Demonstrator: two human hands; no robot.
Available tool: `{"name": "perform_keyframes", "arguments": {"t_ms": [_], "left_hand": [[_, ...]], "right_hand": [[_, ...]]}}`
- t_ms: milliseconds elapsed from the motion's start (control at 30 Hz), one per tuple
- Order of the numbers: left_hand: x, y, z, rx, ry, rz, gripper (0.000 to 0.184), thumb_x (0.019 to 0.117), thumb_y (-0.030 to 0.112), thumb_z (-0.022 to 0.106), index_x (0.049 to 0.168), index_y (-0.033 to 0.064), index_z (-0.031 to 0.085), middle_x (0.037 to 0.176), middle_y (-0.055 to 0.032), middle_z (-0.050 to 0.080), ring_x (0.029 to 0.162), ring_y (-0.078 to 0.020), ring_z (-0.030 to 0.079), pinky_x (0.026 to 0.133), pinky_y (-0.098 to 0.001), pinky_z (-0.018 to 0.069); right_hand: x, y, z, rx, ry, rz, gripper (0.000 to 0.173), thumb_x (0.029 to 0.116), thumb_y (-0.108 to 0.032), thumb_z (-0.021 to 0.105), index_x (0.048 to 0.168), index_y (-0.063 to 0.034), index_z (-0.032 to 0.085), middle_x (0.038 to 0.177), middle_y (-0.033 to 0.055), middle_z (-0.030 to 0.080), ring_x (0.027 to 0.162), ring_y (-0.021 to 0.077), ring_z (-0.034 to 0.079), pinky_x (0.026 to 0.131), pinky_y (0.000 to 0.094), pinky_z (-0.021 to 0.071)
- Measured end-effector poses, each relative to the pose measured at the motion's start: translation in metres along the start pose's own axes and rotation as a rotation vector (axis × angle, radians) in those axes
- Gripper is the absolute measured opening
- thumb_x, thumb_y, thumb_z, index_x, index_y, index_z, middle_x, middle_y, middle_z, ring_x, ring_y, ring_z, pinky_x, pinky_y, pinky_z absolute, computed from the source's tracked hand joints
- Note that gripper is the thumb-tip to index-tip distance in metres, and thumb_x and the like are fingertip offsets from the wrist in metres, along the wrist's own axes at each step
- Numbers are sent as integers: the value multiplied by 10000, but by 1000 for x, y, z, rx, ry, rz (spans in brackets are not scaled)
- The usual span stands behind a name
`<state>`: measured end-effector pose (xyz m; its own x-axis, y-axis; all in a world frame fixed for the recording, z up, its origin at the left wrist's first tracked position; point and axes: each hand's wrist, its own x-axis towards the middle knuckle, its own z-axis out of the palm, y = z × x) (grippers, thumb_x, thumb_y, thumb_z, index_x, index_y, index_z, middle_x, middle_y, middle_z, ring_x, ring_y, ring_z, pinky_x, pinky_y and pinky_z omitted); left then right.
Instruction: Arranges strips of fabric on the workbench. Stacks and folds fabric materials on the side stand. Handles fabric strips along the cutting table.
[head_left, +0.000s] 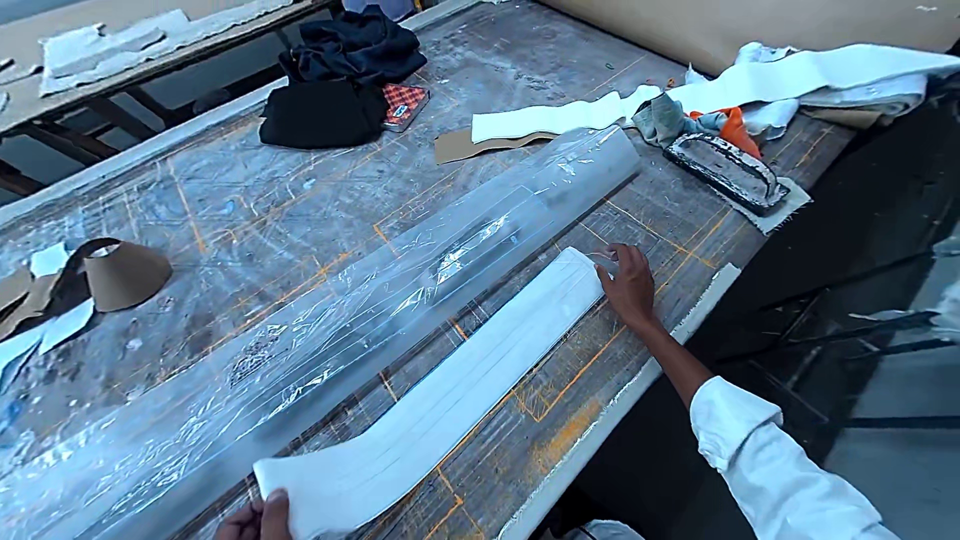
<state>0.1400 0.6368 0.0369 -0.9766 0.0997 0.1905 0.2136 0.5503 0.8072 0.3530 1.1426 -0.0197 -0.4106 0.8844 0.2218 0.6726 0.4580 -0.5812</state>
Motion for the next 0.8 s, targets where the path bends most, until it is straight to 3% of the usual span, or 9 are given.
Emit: {"name": "perform_keyframes", "arguments": {"t_ms": [100, 200, 267, 367, 433, 500, 633, 700, 800], "left_hand": [[4, 117, 64, -97, -183, 242, 189, 982, 110, 609, 968, -78, 604, 744, 14, 569, 630, 20, 542, 608, -181, 503], [-4, 216, 155, 1, -470, 340, 230, 1007, 129, 622, 1027, -99, 646, 822, -183, 657, 708, -249, 632, 691, -461, 543], [-14, 260, 220, 57, -641, 349, 253, 1007, 140, 605, 1086, -92, 665, 936, -234, 701, 861, -343, 689, 820, -542, 546], [-38, 293, 303, 192, -817, 276, 308, 1036, 226, 555, 1168, -27, 670, 1053, -231, 714, 1037, -398, 688, 916, -610, 520], [-54, 297, 335, 232, -872, 228, 369, 1042, 331, 571, 1206, 17, 675, 1089, -194, 725, 1085, -381, 677, 938, -609, 503], [-63, 283, 338, 187, -829, 313, 395, 1061, 356, 540, 1239, 31, 674, 1075, -161, 749, 1057, -349, 705, 932, -591, 521], [-53, 199, 266, 172, -577, 537, 290, 1049, 240, 575, 1146, -2, 700, 1003, -183, 745, 899, -346, 738, 800, -578, 587], [-46, 146, 215, 320, -483, 389, 356, 1043, 346, 594, 1081, 10, 704, 934, -177, 732, 822, -376, 716, 716, -625, 556], [-47, 97, 179, 517, -419, 74, 534, 982, 566, 604, 1047, 49, 719, 859, -126, 725, 813, -353, 692, 719, -622, 503]], "right_hand": [[-25, 21, -14, 66, 27, 14, 307, 999, -213, 645, 1195, 23, 656, 1034, 223, 678, 956, 400, 665, 826, 569, 532], [-46, 42, -10, 191, 68, 58, 244, 977, -136, 638, 1147, 37, 660, 887, 173, 673, 748, 301, 646, 698, 492, 525], [-45, 48, -9, 269, 123, 95, 234, 979, -109, 600, 1162, 29, 645, 838, 135, 649, 672, 232, 609, 642, 420, 515], [-39, 45, -9, 288, 142, 161, 235, 995, -122, 572, 1173, 13, 643, 812, 119, 640, 663, 227, 607, 638, 434, 511], [-37, 44, -8, 295, 157, 178, 264, 999, -120, 578, 1222, 13, 624, 803, 115, 635, 642, 224, 601, 621, 425, 510], [-37, 48, -7, 323, 185, 192, 334, 991, -123, 582, 1297, 11, 578, 825, 106, 645, 626, 209, 600, 608, 407, 517], [-41, 48, -7, 354, 201, 201, 337, 1002, -136, 580, 1304, 13, 575, 861, 115, 661, 647, 202, 610, 622, 397, 525], [-36, 42, -6, 277, 152, 164, 335, 1006, -218, 620, 1246, 16, 613, 892, 136, 652, 703, 241, 622, 655, 424, 527], [-16, 24, -9, 60, -78, 132, 524, 934, -448, 727, 1179, 12, 676, 1111, 233, 660, 1076, 414, 632, 889, 585, 511]]}}
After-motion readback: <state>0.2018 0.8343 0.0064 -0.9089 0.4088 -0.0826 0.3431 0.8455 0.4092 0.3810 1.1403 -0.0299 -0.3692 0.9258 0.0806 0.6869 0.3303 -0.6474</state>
